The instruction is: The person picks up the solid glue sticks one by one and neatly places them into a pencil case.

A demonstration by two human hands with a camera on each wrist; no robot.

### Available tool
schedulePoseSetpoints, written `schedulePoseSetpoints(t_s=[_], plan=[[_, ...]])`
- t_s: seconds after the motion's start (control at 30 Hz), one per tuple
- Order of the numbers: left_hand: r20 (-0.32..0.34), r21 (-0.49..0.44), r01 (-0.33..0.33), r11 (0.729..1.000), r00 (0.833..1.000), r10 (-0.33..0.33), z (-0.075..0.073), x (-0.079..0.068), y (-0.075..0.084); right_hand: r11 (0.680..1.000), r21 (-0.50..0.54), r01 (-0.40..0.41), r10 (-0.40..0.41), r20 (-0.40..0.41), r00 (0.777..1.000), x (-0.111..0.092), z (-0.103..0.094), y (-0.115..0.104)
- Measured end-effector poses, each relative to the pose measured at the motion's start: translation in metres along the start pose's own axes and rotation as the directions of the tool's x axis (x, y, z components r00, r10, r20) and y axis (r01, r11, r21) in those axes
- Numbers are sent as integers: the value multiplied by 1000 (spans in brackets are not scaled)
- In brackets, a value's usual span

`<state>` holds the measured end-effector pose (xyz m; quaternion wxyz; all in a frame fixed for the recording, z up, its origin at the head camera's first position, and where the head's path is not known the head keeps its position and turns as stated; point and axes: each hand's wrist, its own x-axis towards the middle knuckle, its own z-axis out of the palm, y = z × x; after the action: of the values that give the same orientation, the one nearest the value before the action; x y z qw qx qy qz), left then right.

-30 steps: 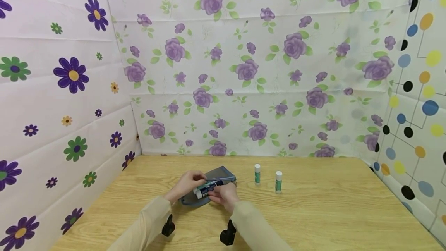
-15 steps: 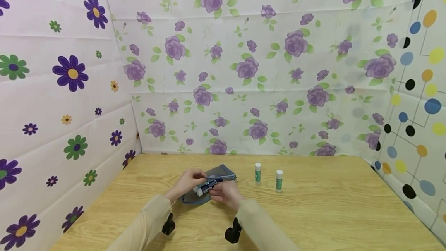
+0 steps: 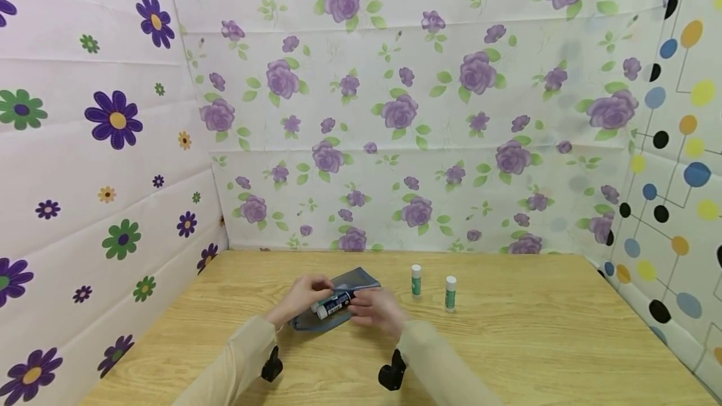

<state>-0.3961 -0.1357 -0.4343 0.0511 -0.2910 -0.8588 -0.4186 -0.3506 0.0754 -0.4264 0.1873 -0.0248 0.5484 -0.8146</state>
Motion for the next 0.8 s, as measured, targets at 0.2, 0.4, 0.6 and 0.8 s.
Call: schedulePoseSetpoints(t_s=[0.2,0.4,0.6,0.8], plan=[[-3,-13,5,1000,1000,-5,-1,-1,1,1000,-25,-7,7,9,1000,-6,-4,-9],[-9,-10,7,1000,1000,-7,-1,-2,3,998,-63,2,1,39,999,-15,-8,-20],[12,-55,20,998,1000,-19,-2,-3,5,991,-128,31,-25,48,999,-18,-14,-30],[29,-109,16,994,999,-13,-8,-9,26,986,-164,39,-28,70,997,-22,-21,-36]])
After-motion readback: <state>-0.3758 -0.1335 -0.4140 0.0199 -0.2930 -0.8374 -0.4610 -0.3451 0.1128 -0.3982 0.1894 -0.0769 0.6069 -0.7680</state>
